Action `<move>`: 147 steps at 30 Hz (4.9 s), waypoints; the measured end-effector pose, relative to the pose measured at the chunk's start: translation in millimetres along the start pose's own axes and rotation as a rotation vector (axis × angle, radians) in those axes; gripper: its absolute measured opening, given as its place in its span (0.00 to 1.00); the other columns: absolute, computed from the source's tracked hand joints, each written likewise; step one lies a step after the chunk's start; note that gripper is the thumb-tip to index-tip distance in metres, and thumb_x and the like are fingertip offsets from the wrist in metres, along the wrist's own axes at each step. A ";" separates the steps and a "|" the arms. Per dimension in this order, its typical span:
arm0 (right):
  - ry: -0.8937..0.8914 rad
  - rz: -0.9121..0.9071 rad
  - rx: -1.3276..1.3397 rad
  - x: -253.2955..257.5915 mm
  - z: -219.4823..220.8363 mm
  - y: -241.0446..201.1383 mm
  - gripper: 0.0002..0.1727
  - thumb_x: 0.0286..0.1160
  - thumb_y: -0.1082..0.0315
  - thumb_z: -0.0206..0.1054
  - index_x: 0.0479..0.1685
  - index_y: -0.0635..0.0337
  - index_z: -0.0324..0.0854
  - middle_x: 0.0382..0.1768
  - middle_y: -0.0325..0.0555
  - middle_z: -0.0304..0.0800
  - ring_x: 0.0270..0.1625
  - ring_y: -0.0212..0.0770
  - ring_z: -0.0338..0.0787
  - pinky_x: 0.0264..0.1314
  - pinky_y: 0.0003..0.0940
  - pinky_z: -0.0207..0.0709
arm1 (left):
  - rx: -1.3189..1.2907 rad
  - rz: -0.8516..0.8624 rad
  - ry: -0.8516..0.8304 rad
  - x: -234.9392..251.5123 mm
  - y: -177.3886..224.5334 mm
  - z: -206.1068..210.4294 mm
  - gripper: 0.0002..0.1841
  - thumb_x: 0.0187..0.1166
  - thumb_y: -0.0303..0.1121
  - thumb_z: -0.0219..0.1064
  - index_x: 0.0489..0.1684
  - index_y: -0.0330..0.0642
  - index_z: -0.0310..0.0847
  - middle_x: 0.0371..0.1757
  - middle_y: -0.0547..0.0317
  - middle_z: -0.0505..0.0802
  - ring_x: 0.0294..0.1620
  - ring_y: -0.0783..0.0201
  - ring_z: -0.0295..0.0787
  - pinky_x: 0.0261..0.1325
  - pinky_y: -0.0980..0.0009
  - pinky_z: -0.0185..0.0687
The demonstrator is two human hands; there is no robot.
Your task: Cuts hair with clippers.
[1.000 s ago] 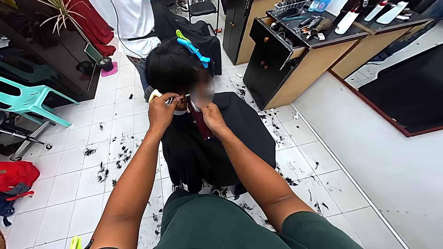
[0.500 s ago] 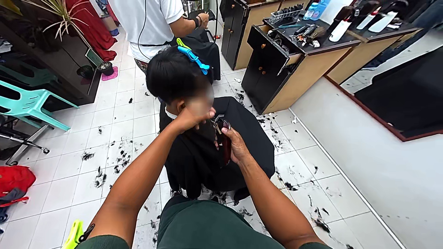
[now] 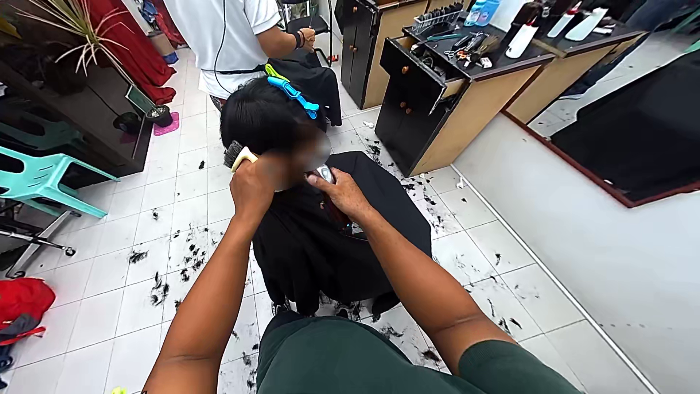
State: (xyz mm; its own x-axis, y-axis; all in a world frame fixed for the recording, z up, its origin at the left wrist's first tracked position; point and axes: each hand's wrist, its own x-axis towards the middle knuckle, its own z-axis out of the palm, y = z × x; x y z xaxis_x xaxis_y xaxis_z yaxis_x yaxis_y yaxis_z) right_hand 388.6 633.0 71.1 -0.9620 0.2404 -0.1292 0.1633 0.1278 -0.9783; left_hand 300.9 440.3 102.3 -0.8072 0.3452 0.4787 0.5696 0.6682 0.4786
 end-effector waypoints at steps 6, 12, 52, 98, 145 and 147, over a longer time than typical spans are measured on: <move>0.036 -0.008 -0.124 14.8 15.2 -11.9 0.25 0.87 0.46 0.62 0.50 0.64 0.82 0.37 0.52 0.88 0.38 0.45 0.90 0.47 0.48 0.84 | -0.123 -0.101 0.009 -1.5 -12.8 3.7 0.08 0.80 0.39 0.73 0.48 0.49 0.95 0.49 0.52 0.97 0.56 0.50 0.92 0.62 0.42 0.79; 0.062 -0.019 -0.159 12.3 20.8 -17.0 0.25 0.87 0.46 0.62 0.52 0.64 0.82 0.39 0.52 0.88 0.39 0.45 0.90 0.48 0.47 0.85 | -0.137 -0.137 -0.013 -1.3 -14.4 2.5 0.09 0.81 0.39 0.73 0.49 0.49 0.95 0.49 0.51 0.96 0.57 0.50 0.91 0.63 0.42 0.78; -0.024 -0.031 0.504 -49.0 0.2 48.0 0.25 0.96 0.55 0.37 0.61 0.63 0.77 0.39 0.46 0.88 0.35 0.38 0.90 0.40 0.34 0.89 | -0.419 0.289 -0.358 -25.4 16.1 -10.6 0.09 0.81 0.35 0.71 0.50 0.42 0.93 0.43 0.58 0.97 0.41 0.69 0.93 0.50 0.65 0.89; 0.358 0.217 0.521 -172.8 225.7 38.4 0.43 0.46 0.79 0.75 0.72 0.64 0.60 0.32 0.44 0.85 0.23 0.37 0.86 0.27 0.32 0.86 | -0.748 -0.032 -0.406 -55.8 -182.6 -86.8 0.14 0.81 0.32 0.71 0.59 0.32 0.87 0.45 0.48 0.93 0.36 0.61 0.89 0.44 0.60 0.88; 0.873 0.111 0.232 61.2 276.0 -2.3 0.25 0.92 0.48 0.55 0.63 0.62 0.79 0.42 0.53 0.87 0.36 0.43 0.88 0.42 0.42 0.86 | -0.434 0.895 -0.379 161.4 -143.1 -37.0 0.32 0.76 0.46 0.76 0.83 0.61 0.76 0.52 0.33 0.92 0.50 0.33 0.90 0.51 0.35 0.81; 0.879 0.102 0.222 62.1 274.0 -1.9 0.24 0.92 0.50 0.54 0.61 0.63 0.80 0.41 0.51 0.87 0.36 0.41 0.88 0.43 0.41 0.86 | -0.428 0.898 -0.383 161.9 -142.7 -37.2 0.33 0.76 0.47 0.76 0.84 0.61 0.76 0.53 0.34 0.92 0.51 0.33 0.90 0.51 0.36 0.81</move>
State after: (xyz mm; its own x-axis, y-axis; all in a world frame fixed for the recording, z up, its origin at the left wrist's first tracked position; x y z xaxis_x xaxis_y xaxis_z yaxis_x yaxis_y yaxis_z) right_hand 268.7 384.1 20.6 -0.4171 0.8986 -0.1361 0.1052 -0.1010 -0.9893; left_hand 94.7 376.3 139.0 -0.0170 0.8306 0.5566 0.9271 -0.1954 0.3199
